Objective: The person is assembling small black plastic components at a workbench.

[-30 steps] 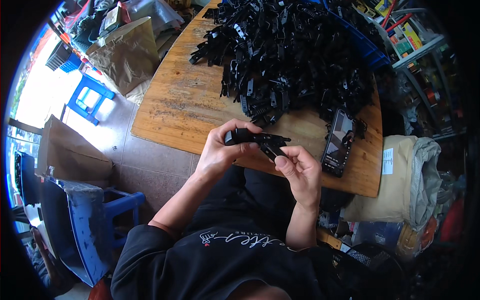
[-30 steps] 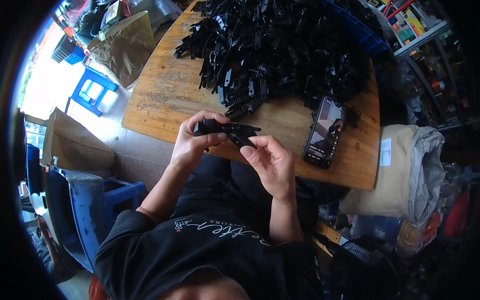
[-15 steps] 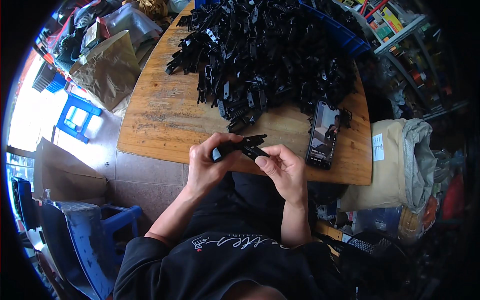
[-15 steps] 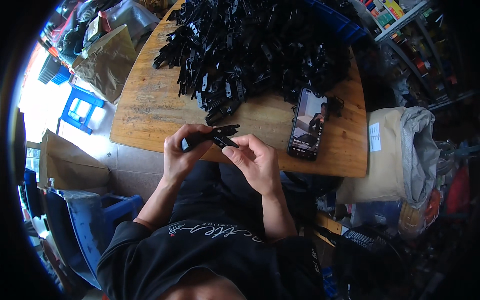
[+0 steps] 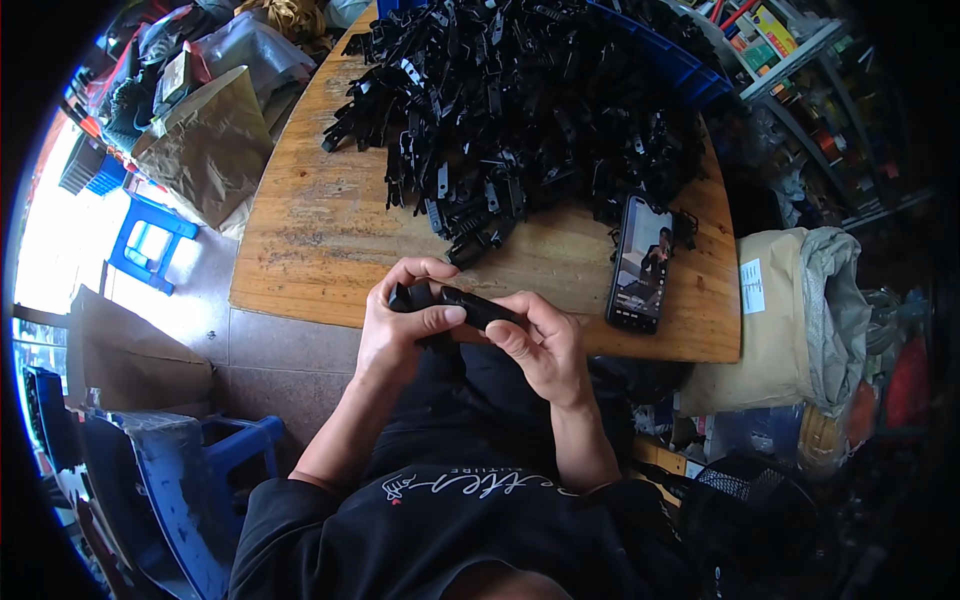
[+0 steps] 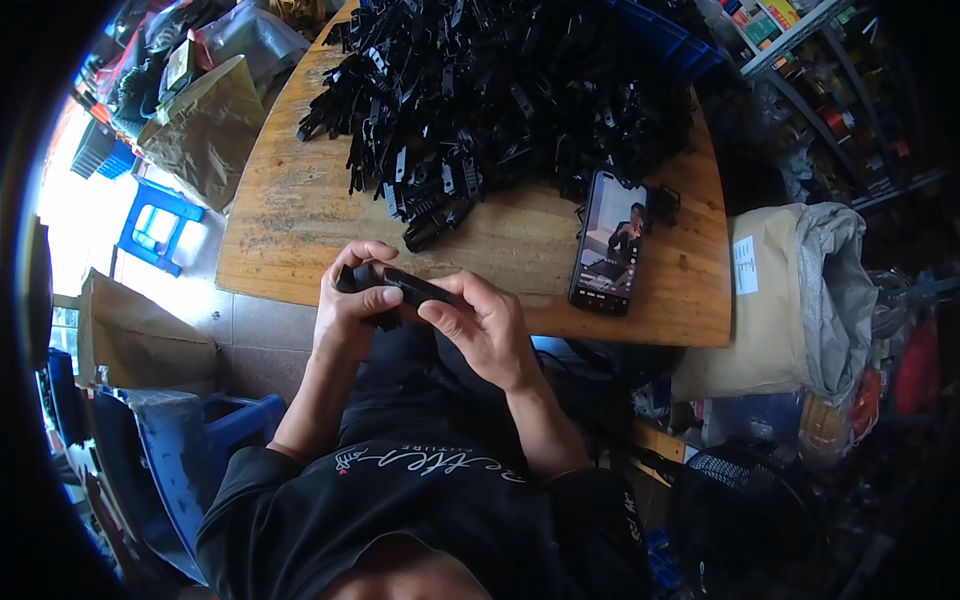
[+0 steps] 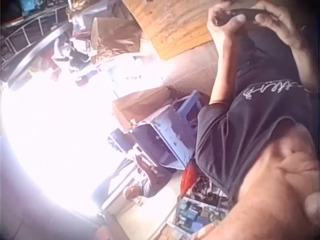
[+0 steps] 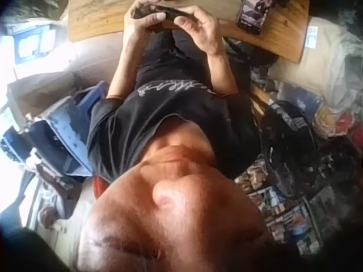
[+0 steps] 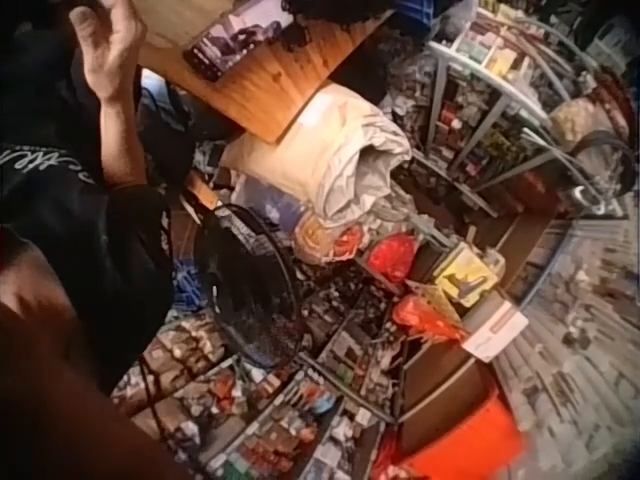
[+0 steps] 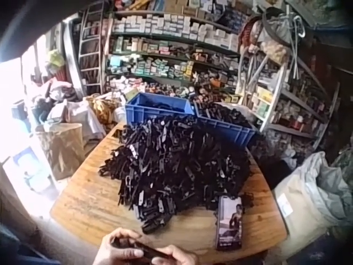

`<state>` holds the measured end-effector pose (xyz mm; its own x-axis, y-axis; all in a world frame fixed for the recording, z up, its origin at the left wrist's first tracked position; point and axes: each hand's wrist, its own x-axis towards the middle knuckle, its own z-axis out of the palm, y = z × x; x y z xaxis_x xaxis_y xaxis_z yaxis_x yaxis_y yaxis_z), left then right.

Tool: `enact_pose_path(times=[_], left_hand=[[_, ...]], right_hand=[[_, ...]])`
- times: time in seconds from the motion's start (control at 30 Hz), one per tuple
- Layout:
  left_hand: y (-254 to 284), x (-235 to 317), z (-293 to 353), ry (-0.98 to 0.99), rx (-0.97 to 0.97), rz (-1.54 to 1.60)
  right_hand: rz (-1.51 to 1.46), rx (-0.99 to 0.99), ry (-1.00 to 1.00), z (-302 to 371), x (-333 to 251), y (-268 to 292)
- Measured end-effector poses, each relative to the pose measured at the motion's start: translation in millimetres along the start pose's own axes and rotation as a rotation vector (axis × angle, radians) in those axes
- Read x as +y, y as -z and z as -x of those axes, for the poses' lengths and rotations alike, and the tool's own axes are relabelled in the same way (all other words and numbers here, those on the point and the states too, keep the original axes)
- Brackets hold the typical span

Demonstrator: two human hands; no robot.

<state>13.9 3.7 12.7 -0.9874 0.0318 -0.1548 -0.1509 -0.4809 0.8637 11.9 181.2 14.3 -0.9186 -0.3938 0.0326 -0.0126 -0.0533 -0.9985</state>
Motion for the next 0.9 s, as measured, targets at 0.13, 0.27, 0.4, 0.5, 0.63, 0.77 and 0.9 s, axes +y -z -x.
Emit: enact_pose_path(times=[0.13,0.27,0.4,0.5,0.63,0.77,0.9], left_hand=[[2.2,-8.6,-7.6,-0.011,-0.052,0.235],[-0.7,5.8,-12.1,0.23,0.043,0.648],[7.5,28.3,-29.8,0.252,0.01,0.819],[-7.2,61.0,-73.5,0.237,-0.022,0.86],[-26.2,137.8,-205.7,-0.064,-0.19,0.681],[-39.6,247.3,-327.8,-0.379,-0.05,0.42],[-66.1,269.5,-297.1,-0.513,-0.138,-0.042]], right_hand=[[0.433,0.249,0.349,-10.5,-3.3,-22.8],[0.762,0.162,0.549,-25.1,-11.3,-27.4],[0.799,0.425,0.656,-29.8,-31.8,25.8],[0.848,0.858,0.393,-23.8,-37.0,110.4],[0.851,1.057,0.273,-3.2,-24.3,180.4],[0.865,1.01,0.184,-1.9,-20.0,179.3],[0.712,1.093,0.319,25.6,-37.3,205.2]])
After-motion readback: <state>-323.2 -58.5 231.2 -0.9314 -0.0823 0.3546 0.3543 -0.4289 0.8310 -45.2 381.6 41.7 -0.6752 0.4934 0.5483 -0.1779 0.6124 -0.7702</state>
